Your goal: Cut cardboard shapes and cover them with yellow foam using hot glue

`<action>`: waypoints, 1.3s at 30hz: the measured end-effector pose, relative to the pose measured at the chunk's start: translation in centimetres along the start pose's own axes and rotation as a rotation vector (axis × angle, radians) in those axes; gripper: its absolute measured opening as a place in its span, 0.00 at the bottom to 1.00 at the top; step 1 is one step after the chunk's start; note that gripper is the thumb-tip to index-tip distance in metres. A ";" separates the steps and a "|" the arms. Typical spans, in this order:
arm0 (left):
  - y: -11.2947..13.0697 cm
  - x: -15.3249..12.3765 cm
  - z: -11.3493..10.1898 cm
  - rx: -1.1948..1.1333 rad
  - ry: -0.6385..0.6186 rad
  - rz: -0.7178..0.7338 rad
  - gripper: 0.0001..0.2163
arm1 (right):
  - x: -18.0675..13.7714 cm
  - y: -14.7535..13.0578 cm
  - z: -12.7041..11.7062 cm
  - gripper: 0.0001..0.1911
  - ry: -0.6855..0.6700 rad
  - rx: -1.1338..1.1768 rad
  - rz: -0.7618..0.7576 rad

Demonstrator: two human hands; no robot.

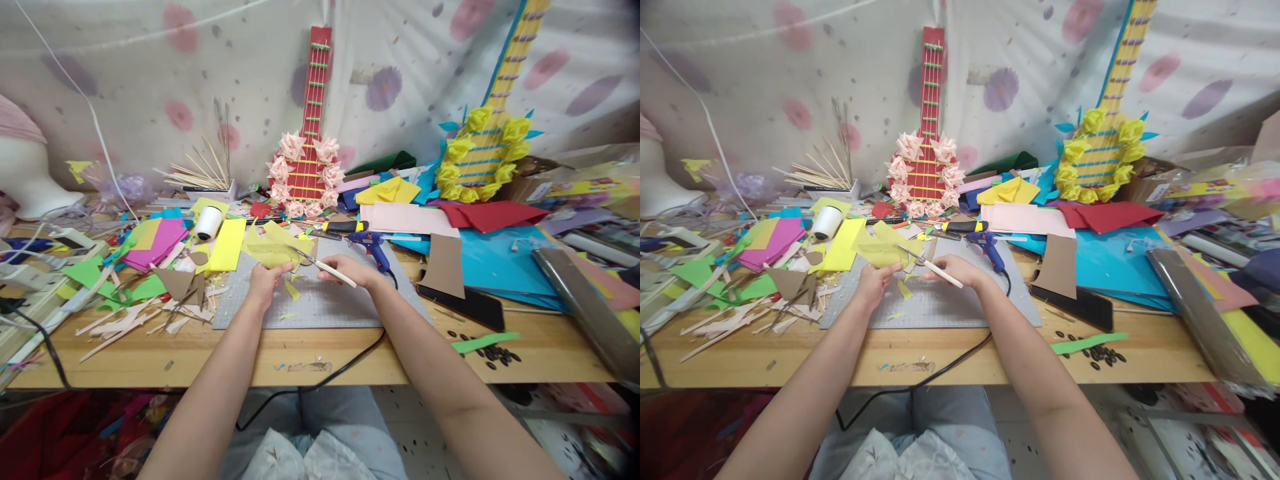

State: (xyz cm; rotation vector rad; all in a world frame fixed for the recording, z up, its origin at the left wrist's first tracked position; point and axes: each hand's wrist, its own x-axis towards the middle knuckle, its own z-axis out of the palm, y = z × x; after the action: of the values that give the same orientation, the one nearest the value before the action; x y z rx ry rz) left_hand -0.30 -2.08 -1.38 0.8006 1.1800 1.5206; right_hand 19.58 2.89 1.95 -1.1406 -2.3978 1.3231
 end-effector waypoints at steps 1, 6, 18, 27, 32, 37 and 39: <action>0.0 0.0 0.0 0.001 0.001 -0.005 0.13 | 0.0 0.1 -0.1 0.24 -0.005 0.002 -0.002; 0.1 0.0 0.0 0.023 -0.009 -0.019 0.14 | -0.2 0.3 -0.6 0.23 -0.020 0.009 0.006; 0.2 0.0 -0.2 0.055 -0.058 -0.028 0.14 | -0.5 0.7 -1.5 0.23 -0.037 -0.041 0.023; 0.3 0.2 -0.6 0.139 -0.091 -0.019 0.14 | -0.6 1.2 -1.9 0.22 -0.067 -0.058 0.042; 0.2 0.1 -0.4 0.148 -0.130 -0.038 0.14 | -0.3 0.9 -1.6 0.24 -0.089 -0.083 -0.010; 0.4 -0.1 0.3 0.213 -0.190 -0.077 0.15 | 0.0 0.1 -1.7 0.25 -0.131 -0.138 -0.084; 0.3 -0.1 0.4 0.225 -0.202 -0.080 0.16 | 0.0 -0.2 -1.8 0.25 -0.134 -0.142 -0.084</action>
State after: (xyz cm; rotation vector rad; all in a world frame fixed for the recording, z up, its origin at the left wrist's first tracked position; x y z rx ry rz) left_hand -0.02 -2.04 -0.99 1.0190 1.2289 1.2248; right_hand 20.35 4.00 3.14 -1.0002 -2.6415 1.2582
